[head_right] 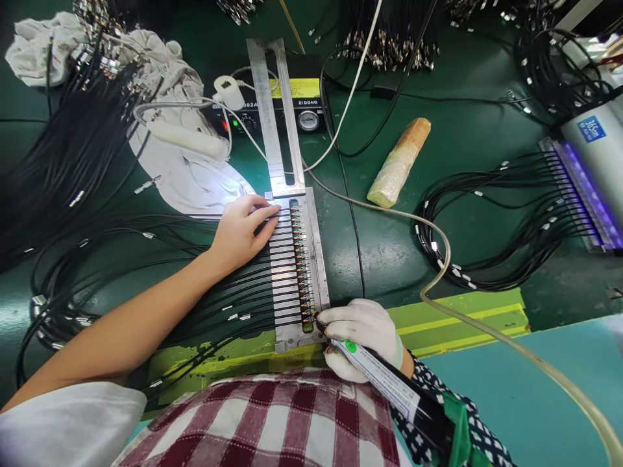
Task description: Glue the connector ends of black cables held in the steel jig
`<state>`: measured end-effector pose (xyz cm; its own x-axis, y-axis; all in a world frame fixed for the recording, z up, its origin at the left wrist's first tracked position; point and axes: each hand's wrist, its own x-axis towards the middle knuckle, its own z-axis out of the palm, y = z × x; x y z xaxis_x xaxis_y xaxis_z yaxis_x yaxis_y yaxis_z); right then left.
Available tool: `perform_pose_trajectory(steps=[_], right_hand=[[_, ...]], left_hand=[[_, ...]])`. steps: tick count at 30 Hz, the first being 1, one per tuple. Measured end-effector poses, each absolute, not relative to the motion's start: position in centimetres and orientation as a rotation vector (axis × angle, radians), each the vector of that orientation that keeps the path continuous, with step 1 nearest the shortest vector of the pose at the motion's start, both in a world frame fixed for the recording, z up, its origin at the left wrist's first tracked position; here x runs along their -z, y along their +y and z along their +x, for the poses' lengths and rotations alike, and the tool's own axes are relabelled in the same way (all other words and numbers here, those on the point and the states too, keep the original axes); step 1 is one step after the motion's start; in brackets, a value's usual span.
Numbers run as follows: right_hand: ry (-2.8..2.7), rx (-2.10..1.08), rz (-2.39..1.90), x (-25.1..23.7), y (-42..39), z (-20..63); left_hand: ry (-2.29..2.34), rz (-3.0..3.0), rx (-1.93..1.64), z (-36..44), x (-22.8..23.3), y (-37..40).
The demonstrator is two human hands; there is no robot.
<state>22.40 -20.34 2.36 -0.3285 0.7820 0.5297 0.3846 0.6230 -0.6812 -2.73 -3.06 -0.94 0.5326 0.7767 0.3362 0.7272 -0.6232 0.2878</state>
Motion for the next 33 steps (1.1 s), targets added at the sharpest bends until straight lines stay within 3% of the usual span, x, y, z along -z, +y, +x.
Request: perform_pose_trajectory(steps=[33], right_hand=[[-1.953, -0.528, -0.957, -2.16, -20.39, 22.49]], left_hand=[[1.307, 2.668, -0.666, -2.76, 0.89, -3.09]])
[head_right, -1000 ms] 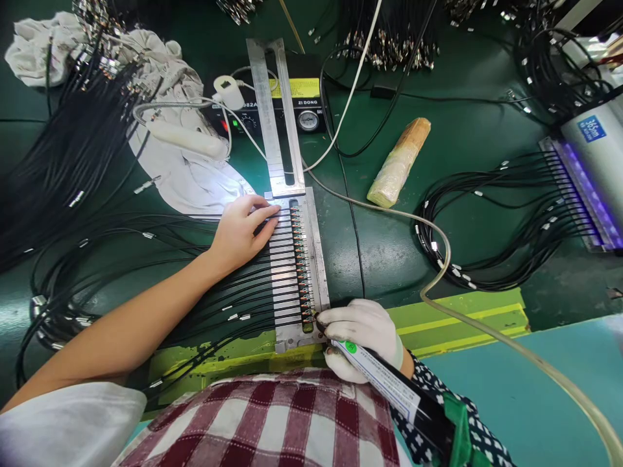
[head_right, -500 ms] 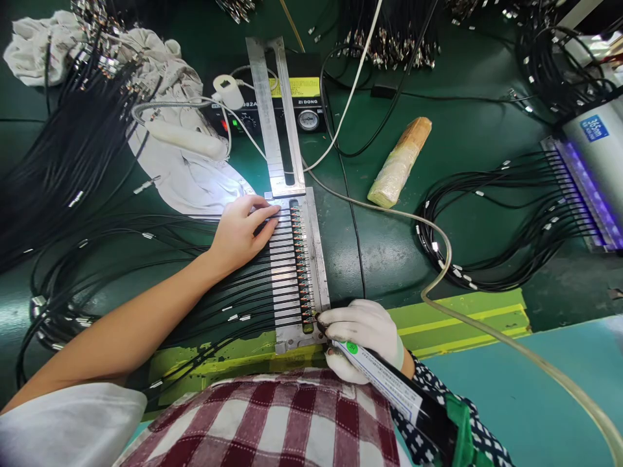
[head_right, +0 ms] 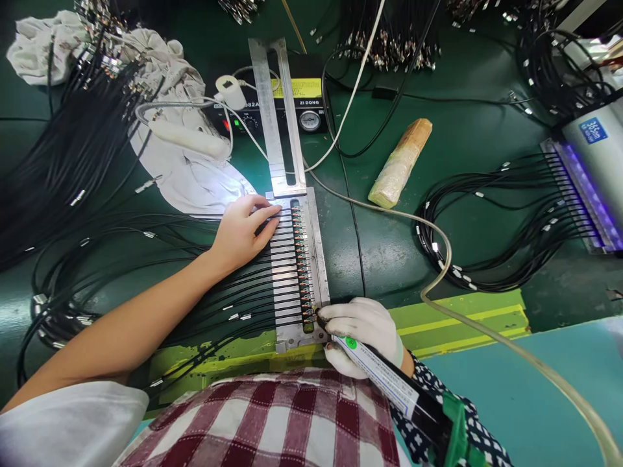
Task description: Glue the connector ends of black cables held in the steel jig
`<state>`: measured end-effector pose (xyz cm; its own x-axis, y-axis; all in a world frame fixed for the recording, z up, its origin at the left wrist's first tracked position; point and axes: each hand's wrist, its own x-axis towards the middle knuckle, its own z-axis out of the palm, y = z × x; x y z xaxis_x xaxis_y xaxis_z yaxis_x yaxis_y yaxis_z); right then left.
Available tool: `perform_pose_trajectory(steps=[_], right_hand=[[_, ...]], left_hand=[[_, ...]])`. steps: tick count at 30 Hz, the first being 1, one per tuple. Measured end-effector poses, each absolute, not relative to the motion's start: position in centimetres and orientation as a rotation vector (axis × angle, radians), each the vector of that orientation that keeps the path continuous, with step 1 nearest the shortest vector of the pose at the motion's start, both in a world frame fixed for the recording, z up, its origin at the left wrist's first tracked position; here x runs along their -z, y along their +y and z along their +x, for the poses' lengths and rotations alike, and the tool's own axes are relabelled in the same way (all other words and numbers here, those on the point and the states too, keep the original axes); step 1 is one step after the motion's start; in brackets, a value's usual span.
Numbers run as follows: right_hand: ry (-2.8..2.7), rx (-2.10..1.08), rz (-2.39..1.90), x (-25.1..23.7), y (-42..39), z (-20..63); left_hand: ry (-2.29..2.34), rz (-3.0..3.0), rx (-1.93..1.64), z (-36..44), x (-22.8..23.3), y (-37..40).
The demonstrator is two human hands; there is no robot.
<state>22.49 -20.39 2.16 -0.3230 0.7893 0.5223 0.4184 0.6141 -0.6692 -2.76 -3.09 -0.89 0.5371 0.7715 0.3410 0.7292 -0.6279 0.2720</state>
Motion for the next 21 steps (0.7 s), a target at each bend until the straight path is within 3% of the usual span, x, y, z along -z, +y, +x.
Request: perform_pose_trajectory(steps=[21], right_hand=[[-1.904, -0.536, -0.954, -1.3, -22.0, 22.4]], left_hand=[[1.31, 2.69, -0.635, -2.8, 0.8, -3.0]])
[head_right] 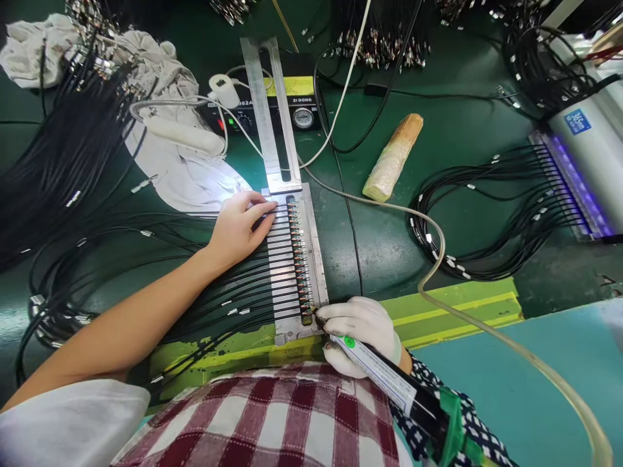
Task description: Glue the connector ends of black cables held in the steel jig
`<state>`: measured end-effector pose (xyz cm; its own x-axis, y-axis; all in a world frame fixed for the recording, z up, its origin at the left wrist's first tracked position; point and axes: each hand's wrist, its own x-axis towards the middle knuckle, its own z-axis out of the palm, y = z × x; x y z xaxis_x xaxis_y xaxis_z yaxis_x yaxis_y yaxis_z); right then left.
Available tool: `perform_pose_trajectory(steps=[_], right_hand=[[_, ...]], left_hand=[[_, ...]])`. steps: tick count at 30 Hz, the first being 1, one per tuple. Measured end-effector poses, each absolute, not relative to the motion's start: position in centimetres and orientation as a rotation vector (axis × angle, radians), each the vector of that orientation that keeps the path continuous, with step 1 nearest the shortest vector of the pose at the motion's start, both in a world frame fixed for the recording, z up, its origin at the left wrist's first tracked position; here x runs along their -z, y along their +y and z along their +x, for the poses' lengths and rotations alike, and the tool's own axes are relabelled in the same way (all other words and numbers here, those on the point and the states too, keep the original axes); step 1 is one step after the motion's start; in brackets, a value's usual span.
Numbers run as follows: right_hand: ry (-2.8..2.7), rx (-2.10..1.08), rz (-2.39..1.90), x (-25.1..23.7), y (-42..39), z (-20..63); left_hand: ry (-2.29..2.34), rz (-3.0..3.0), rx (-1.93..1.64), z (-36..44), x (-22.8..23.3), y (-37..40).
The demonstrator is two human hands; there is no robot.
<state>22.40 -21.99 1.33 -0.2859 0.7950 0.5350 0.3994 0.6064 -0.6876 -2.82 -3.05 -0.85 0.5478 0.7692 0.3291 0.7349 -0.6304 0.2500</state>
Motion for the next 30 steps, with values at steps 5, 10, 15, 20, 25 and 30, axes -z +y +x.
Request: perform_pose_trajectory(steps=[5, 10, 15, 20, 25, 30], right_hand=[[-1.895, -0.547, -0.958, -1.33, -22.04, 22.39], [-1.9, -0.555, -0.946, -1.44, -22.06, 22.42], [-1.877, -0.533, -0.922, -1.37, -22.1, 22.34], [-1.867, -0.542, -0.917, -1.69, -21.97, 22.16], [-1.882, -0.528, -0.946, -1.7, -22.06, 22.3], [-1.88, -0.55, -0.931, -1.47, -22.19, 22.45]], left_hand=[[1.31, 2.695, -0.639, -2.8, 0.86, -3.07], [1.308, 2.69, -0.648, -2.75, 0.76, -3.04], [1.304, 2.688, -0.649, -2.82, 0.92, -3.02], [1.307, 2.673, -0.647, -2.83, 0.96, -3.02], [1.302, 2.69, -0.643, -2.8, 0.8, -3.09], [1.303, 2.691, -0.645, -2.81, 0.88, -3.08]])
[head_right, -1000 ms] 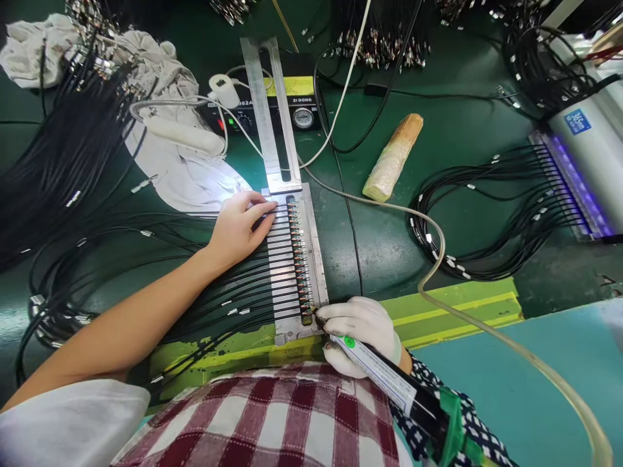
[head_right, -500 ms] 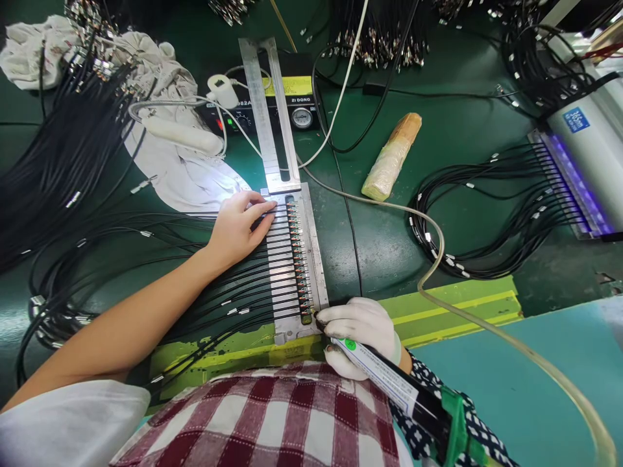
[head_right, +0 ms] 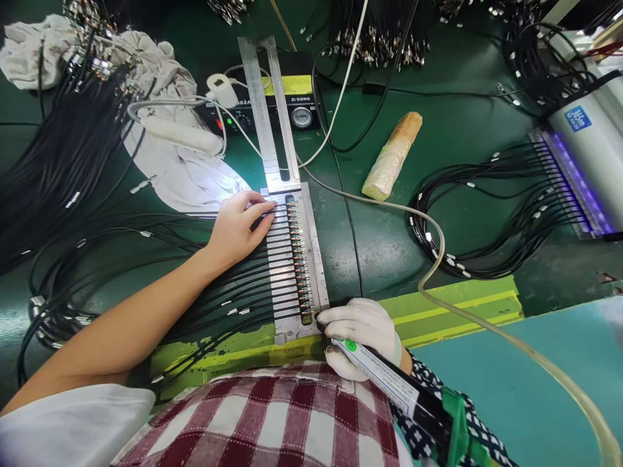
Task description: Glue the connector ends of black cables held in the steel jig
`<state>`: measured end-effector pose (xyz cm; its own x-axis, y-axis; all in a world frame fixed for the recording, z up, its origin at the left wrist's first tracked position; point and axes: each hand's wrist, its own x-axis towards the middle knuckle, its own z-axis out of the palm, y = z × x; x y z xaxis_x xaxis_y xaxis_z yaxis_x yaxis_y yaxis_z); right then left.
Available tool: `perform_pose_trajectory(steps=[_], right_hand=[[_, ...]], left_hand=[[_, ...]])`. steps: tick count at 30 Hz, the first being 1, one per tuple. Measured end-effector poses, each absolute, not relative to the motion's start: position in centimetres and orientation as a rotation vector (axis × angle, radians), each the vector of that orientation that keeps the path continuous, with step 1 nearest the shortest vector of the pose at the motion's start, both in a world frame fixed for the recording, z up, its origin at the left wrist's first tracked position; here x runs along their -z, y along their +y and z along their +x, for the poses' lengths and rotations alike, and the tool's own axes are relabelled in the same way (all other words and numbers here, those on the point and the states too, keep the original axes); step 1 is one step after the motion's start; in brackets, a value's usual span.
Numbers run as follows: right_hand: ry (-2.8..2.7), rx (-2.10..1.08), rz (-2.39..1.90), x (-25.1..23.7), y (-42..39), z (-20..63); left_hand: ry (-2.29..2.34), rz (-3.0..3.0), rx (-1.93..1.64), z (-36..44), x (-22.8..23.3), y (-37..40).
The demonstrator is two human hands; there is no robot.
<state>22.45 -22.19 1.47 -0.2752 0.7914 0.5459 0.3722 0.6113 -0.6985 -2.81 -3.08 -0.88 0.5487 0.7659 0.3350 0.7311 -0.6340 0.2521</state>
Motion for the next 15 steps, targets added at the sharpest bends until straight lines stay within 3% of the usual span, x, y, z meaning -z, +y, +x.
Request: perform_pose_trajectory(steps=[15], right_hand=[[-1.891, -0.556, -0.954, -1.27, -22.01, 22.44]], left_hand=[[1.302, 2.662, -0.659, -2.84, 0.93, -3.06]])
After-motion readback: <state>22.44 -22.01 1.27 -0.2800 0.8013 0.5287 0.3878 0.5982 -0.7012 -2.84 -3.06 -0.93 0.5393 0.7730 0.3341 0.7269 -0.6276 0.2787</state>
